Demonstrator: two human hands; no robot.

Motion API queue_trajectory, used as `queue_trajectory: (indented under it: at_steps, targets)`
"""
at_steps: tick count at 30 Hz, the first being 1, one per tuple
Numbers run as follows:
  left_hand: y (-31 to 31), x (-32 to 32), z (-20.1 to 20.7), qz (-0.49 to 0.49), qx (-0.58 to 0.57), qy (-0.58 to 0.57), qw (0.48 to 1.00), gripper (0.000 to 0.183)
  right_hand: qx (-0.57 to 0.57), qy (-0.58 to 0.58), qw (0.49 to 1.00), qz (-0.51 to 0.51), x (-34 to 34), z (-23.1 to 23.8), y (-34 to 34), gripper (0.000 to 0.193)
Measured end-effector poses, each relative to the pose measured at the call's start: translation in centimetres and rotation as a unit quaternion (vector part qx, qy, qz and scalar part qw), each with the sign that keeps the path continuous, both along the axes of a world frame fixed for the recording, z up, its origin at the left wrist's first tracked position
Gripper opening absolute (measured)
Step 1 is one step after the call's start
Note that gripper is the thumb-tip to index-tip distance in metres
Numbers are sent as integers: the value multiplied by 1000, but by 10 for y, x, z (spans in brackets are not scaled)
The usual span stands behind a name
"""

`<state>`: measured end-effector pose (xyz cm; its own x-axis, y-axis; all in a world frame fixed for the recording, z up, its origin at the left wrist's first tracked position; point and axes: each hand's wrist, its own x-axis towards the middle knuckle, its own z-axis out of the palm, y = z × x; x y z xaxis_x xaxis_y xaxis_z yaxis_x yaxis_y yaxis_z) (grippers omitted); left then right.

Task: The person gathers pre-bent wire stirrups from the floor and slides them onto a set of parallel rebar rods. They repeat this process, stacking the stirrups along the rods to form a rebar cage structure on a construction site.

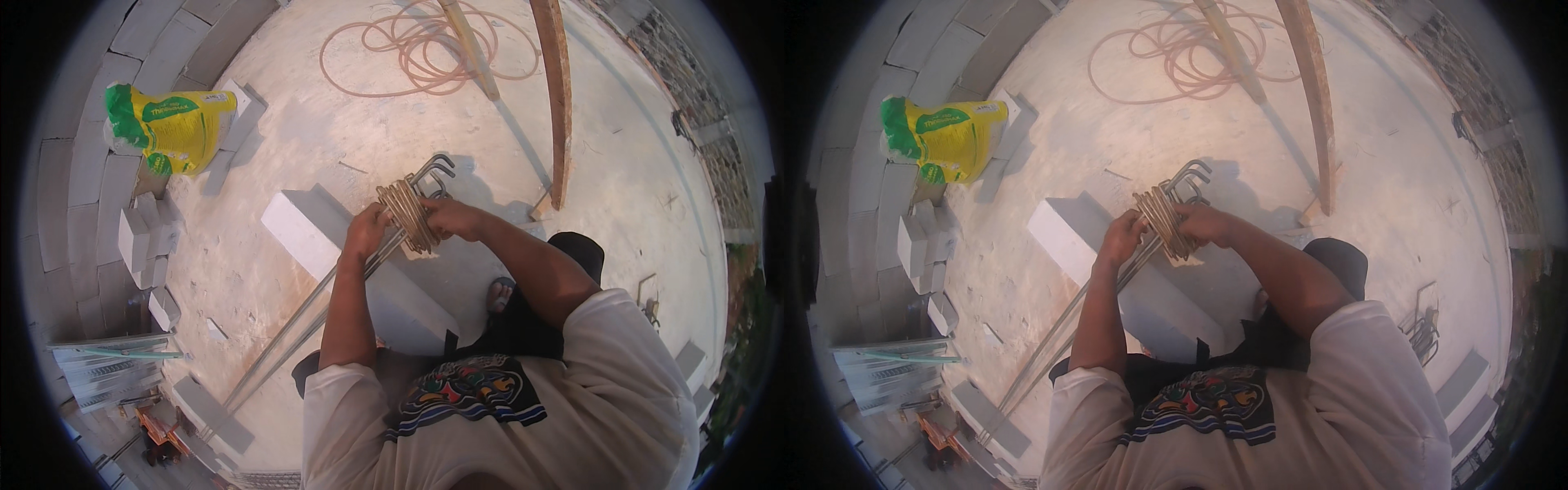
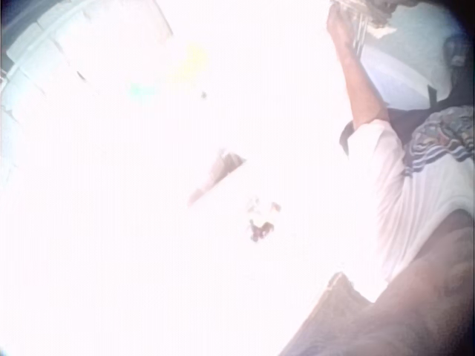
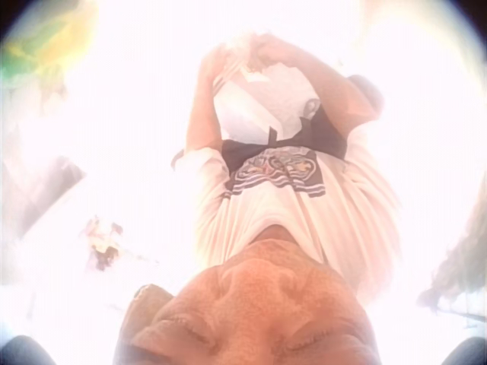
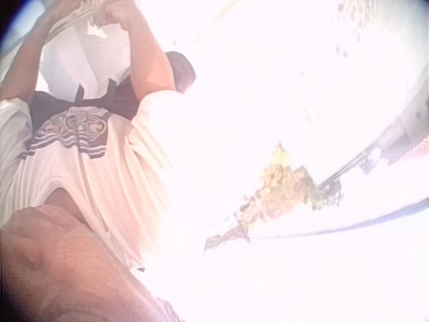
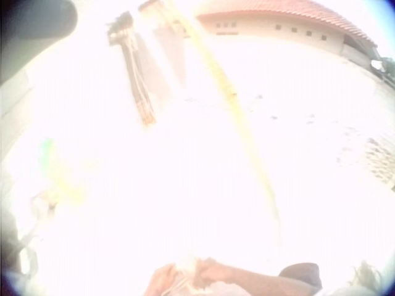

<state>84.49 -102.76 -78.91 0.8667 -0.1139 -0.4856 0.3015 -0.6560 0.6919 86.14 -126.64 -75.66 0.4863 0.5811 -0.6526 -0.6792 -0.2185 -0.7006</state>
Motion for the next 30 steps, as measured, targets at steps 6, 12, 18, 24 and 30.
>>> queue_trajectory:
  at_steps: [6,12,18,24,30]
  targets:
    - [22,-19,9,-73,96,8,993,35,4,-22,999,44,-12,0,27,54]
    - [40,-15,1,1,54,21,998,36,-153,-240,946,158,-10,-36,38,34]
    - [41,-13,-6,30,41,-27,998,34,-169,-215,944,185,-5,-15,36,24]
    - [43,-27,-2,51,72,-85,992,36,-321,-312,882,150,-4,7,42,27]
    - [50,-25,40,221,59,-38,973,36,-354,-359,863,41,30,-3,41,32]
